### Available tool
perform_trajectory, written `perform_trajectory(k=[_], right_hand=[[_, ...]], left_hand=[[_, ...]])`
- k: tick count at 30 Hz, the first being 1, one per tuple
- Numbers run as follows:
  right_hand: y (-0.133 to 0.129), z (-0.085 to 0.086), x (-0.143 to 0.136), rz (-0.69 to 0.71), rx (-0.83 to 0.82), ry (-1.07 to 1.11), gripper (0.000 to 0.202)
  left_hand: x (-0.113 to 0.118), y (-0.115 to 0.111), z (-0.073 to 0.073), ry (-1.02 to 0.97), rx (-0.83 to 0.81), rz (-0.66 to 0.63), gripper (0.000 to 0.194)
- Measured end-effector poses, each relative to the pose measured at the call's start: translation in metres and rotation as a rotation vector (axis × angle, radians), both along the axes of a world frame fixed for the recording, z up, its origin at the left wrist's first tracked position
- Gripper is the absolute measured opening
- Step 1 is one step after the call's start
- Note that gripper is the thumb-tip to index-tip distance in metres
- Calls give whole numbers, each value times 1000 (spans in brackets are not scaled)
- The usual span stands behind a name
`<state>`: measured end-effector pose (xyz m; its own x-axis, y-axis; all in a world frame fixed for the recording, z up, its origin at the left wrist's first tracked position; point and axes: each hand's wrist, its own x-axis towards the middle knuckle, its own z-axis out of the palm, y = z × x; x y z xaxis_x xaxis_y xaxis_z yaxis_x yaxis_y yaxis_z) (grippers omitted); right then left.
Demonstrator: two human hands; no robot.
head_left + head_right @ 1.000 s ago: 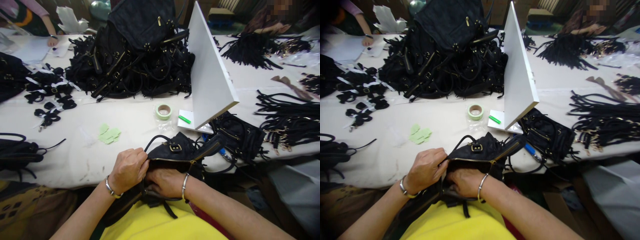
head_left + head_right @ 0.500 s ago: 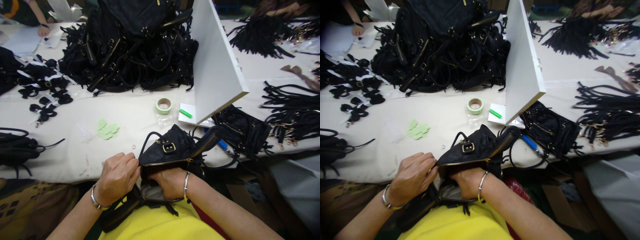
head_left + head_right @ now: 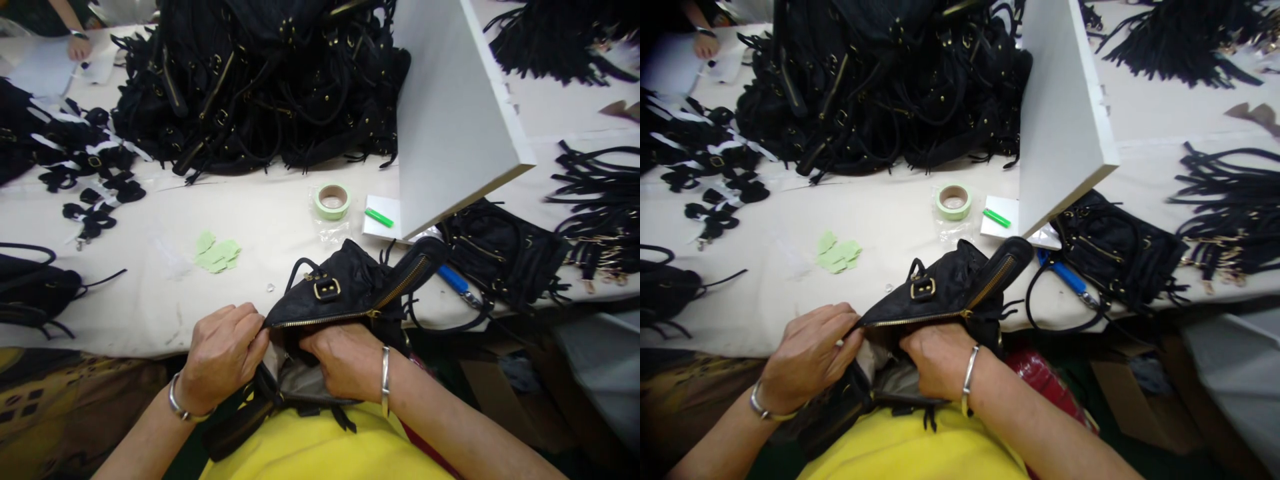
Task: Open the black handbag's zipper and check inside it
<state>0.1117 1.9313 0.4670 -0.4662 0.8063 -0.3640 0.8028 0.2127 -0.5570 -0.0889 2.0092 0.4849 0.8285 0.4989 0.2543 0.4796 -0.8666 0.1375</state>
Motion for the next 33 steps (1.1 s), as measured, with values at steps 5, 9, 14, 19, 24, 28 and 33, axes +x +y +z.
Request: perform_trajectory(k=[5,9,14,19,24,28,33], right_hand=[[2,4,0,-3,122,-18,19],[4,5,-1,3,119,-24,19],[5,8,1,128,138,-29,9],[11,15,3,131,42,15,12],[17,22,2,21,13,119,23],[17,19,-5,-104,99,78,36],[17,8,-19,-34,99,-63,20]], left_hand=[[-2,5,-5,1,-107,41,23],[3,8,-6,-13,-114,103,23],[12,10,-10,14,-122,264,25],[16,16,-15,24,-227,379,26],[15,24,-14,69,-453,447,23],[17,26,-13,120,-555,519,23],[18,26,-16,89,-566,543,24]])
